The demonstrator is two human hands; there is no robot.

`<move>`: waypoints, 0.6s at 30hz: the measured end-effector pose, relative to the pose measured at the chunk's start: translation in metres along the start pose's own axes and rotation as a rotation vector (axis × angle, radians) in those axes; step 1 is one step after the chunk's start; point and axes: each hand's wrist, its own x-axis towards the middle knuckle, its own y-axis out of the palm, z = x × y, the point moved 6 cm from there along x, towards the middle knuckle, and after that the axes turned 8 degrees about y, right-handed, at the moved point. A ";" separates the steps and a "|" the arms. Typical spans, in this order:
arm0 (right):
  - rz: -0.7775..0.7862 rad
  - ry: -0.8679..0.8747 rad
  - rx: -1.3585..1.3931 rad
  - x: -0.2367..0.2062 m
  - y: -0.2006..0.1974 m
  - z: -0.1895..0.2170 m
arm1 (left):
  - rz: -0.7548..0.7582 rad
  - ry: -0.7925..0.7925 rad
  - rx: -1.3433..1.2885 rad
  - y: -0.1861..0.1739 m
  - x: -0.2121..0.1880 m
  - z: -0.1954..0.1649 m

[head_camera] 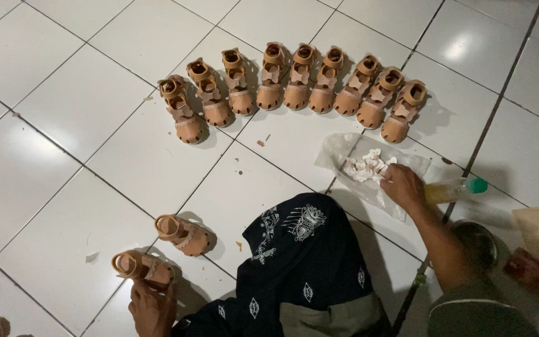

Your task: The person sits on the floor and assembles small beige sandals by attaching white lace-like straps to the ankle area. They handle each sandal individually, pick up straps from a plastic bag, and place the finished pairs in a row on the floor.

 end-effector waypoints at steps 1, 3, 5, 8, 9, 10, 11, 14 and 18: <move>0.011 0.024 -0.004 0.000 0.000 -0.001 | 0.001 -0.007 0.041 0.001 0.002 0.001; 0.035 0.072 -0.011 0.000 0.001 -0.004 | -0.015 0.029 0.002 0.003 0.004 0.004; 0.063 0.084 -0.019 -0.003 0.000 -0.003 | -0.041 0.077 -0.006 0.004 0.004 0.006; 0.061 0.069 0.007 -0.007 -0.009 0.001 | -0.072 0.150 0.007 0.004 0.003 0.004; 0.052 0.057 0.023 -0.009 -0.013 0.002 | -0.074 0.157 -0.003 0.003 0.002 0.003; 0.063 0.072 0.043 -0.011 -0.015 0.001 | -0.074 0.162 -0.012 0.002 0.000 0.001; 0.073 0.087 0.064 -0.013 -0.015 0.000 | -0.099 0.195 -0.019 -0.002 -0.002 -0.002; -0.014 0.077 0.128 -0.020 -0.019 -0.004 | -0.126 0.233 -0.075 -0.009 -0.007 -0.009; -0.130 0.000 0.161 -0.035 -0.010 -0.007 | -0.172 0.269 -0.132 -0.018 -0.007 -0.006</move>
